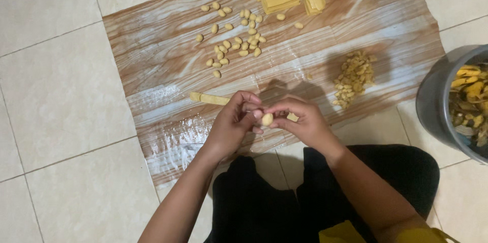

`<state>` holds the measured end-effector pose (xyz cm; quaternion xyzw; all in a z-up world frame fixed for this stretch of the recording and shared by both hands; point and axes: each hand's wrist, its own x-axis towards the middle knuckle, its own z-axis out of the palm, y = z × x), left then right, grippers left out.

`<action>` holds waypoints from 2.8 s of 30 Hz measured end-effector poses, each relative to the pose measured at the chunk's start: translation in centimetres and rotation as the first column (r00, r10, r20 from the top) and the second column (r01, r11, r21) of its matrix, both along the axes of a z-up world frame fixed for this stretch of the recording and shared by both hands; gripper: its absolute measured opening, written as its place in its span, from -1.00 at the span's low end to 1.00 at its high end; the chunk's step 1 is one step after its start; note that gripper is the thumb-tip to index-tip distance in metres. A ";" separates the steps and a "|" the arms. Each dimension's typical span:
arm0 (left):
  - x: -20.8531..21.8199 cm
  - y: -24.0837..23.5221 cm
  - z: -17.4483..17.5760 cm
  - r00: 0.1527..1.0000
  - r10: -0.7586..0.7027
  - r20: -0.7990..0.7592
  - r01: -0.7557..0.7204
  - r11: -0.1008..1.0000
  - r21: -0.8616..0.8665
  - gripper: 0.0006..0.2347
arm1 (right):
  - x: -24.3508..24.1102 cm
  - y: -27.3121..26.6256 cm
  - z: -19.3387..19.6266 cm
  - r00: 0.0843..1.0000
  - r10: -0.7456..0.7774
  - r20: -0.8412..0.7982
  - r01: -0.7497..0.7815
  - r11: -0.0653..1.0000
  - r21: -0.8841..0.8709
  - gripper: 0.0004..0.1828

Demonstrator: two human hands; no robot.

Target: The person sits on the floor and wraps small yellow dough balls in thin yellow sheets. They place the wrapped items on a plastic sheet and discard the trimmings into a nearby bucket.

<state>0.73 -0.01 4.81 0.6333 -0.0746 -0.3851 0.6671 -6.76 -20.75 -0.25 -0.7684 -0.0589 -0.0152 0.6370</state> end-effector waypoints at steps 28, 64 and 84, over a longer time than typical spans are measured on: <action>-0.5 -1.0 -9.0 0.858 -0.441 0.264 0.284 0.835 0.472 -0.84 | 2.0 -2.1 -8.4 0.991 -0.121 -0.053 0.096 0.937 -0.336 -0.90; -0.1 0.2 0.4 1.000 -0.018 0.007 0.018 0.998 -0.066 -0.72 | 0.0 1.4 3.1 0.982 -0.072 0.177 0.132 0.926 -0.354 -0.70; -0.2 -0.5 0.5 0.998 -0.016 0.065 0.023 0.994 -0.104 -0.70 | 0.4 -0.8 0.0 0.991 0.058 -0.118 -0.019 0.952 0.306 -0.52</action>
